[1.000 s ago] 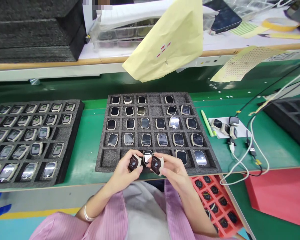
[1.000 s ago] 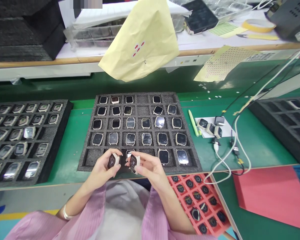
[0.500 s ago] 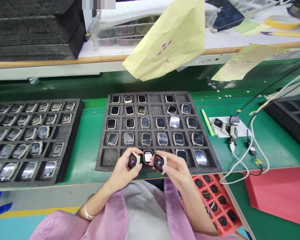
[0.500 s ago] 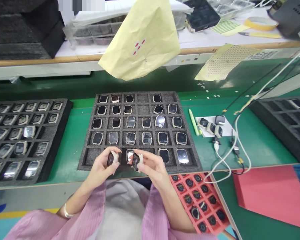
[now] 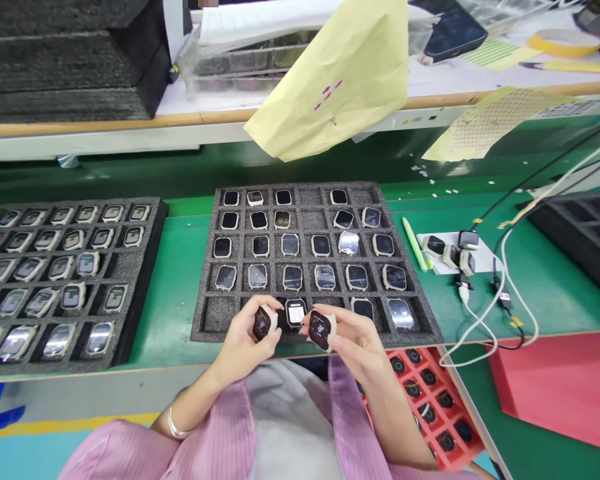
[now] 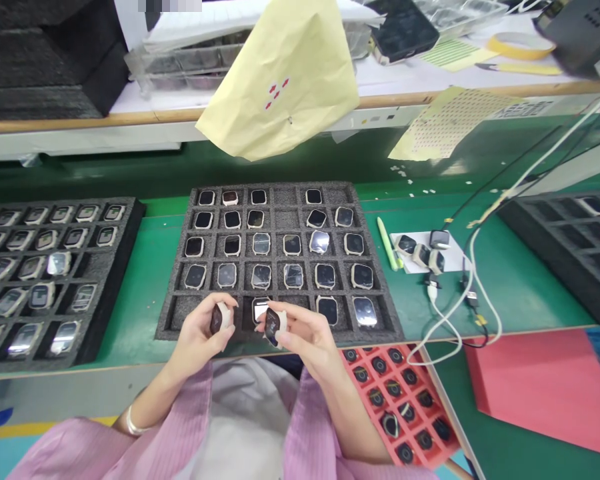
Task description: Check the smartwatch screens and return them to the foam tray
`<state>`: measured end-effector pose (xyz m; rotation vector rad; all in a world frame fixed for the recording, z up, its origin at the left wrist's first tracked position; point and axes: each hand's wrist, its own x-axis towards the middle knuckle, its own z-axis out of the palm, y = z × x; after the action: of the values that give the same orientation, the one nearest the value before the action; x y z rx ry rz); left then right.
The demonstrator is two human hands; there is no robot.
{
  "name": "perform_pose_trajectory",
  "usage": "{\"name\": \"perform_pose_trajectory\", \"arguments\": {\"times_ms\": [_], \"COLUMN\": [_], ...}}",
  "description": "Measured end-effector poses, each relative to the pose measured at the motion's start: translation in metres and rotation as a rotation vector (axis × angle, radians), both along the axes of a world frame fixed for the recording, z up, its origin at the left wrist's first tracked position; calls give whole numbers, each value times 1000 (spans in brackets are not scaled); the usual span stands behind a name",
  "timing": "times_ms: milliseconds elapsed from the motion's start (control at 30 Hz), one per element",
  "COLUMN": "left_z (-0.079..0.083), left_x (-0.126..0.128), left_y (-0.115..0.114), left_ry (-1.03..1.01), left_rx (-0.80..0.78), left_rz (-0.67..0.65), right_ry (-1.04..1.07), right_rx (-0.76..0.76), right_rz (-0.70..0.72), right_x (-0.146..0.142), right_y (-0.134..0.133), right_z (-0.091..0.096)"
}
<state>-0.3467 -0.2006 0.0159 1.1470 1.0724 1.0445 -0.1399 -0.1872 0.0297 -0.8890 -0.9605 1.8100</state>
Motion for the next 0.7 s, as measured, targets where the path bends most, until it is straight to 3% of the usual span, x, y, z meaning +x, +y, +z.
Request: {"name": "perform_pose_trajectory", "arguments": {"times_ms": [133, 267, 500, 700], "left_z": [1, -1, 0, 0], "left_x": [3, 2, -4, -3], "left_y": [1, 3, 4, 5], "left_ry": [-15, -155, -324, -337], "left_rx": [-52, -111, -190, -202], "left_rz": [-18, -93, -136, -131], "right_ry": [10, 1, -51, -102], "right_rx": [-22, -62, -28, 1], "right_rz": [31, 52, -3, -81], "right_x": [-1, -2, 1, -5], "right_y": [2, 4, 3, -2], "right_z": [1, 0, -7, -6]}}
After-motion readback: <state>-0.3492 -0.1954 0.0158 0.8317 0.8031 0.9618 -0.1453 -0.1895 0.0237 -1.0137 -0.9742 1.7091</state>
